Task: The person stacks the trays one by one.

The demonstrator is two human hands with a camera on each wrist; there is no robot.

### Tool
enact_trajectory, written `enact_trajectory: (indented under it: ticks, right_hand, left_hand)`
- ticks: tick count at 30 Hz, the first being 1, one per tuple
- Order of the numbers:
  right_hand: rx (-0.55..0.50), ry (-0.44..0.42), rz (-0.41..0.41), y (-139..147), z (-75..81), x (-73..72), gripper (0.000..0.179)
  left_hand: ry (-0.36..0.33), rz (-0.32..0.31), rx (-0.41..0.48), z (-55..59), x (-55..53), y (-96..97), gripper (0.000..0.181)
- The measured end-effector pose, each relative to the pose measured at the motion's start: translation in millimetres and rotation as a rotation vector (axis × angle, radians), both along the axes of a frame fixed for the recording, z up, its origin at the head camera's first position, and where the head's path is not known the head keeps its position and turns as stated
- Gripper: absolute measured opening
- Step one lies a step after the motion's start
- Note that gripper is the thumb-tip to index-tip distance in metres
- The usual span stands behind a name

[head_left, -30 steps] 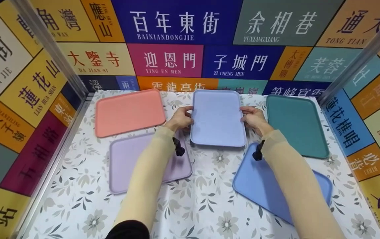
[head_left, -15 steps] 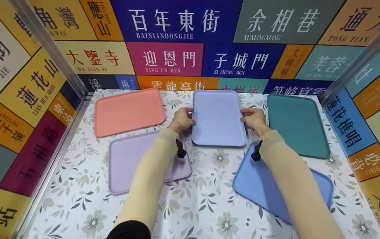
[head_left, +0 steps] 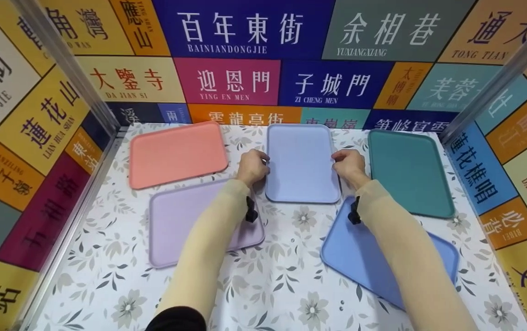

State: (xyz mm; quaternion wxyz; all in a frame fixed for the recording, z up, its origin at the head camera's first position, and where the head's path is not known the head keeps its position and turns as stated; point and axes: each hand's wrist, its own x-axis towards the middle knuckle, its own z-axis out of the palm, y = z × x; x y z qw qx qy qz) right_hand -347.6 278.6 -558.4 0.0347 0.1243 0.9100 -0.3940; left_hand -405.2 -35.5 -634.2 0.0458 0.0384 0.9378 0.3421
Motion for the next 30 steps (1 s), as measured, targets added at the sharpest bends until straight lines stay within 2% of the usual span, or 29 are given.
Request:
enact_trajectory:
  ticks: [4, 5, 10, 11, 12, 13, 14, 16, 20, 23, 28, 30]
  right_hand:
    - [0.013, -0.029, 0.049, 0.7, 8.1, 3.1, 0.043]
    - [-0.008, -0.023, 0.066, 8.2, 0.5, -2.7, 0.04]
    - [0.011, -0.038, 0.082, 8.6, 7.6, 1.7, 0.039]
    - [0.005, -0.04, 0.087, 7.9, 9.5, 2.9, 0.039]
    - [0.03, -0.051, 0.083, 0.1, 20.2, 10.3, 0.041]
    - [0.031, -0.049, 0.093, -0.9, 21.7, 11.3, 0.04]
    - [0.034, -0.044, 0.106, -1.9, 23.1, 12.3, 0.04]
    - [0.036, -0.031, 0.129, -4.5, 26.3, 15.1, 0.039]
    - [0.044, -0.004, 0.18, -11.3, 31.4, 20.3, 0.042]
    - [0.048, 0.01, 0.213, -16.6, 35.3, 25.0, 0.043]
    - [0.043, 0.016, 0.279, -25.0, 40.1, 33.8, 0.044]
    - [0.037, 0.011, 0.315, -29.5, 41.7, 37.6, 0.046]
  left_hand:
    - [-0.021, -0.007, 0.01, 1.1, -2.4, -3.3, 0.042]
    - [-0.026, -0.013, 0.013, 1.1, -3.5, -3.8, 0.041]
    - [-0.056, -0.044, 0.066, 2.6, -11.1, -7.8, 0.037]
    - [-0.065, -0.047, 0.085, 4.2, -12.1, -9.1, 0.037]
    - [-0.067, -0.049, 0.098, 6.5, -12.0, -10.6, 0.037]
    - [-0.07, -0.052, 0.119, 9.1, -11.2, -12.5, 0.037]
    - [-0.08, -0.053, 0.126, 21.5, -3.3, -14.6, 0.037]
    - [-0.083, -0.067, 0.149, 35.0, 5.0, -18.5, 0.037]
    - [-0.119, -0.094, 0.149, 76.0, 33.8, -27.1, 0.039]
    - [-0.109, -0.133, 0.16, 73.3, 33.3, -40.7, 0.036]
    - [-0.107, -0.162, 0.141, 87.0, 49.1, -54.5, 0.037]
    - [-0.13, -0.151, 0.105, 108.0, 66.9, -53.9, 0.038]
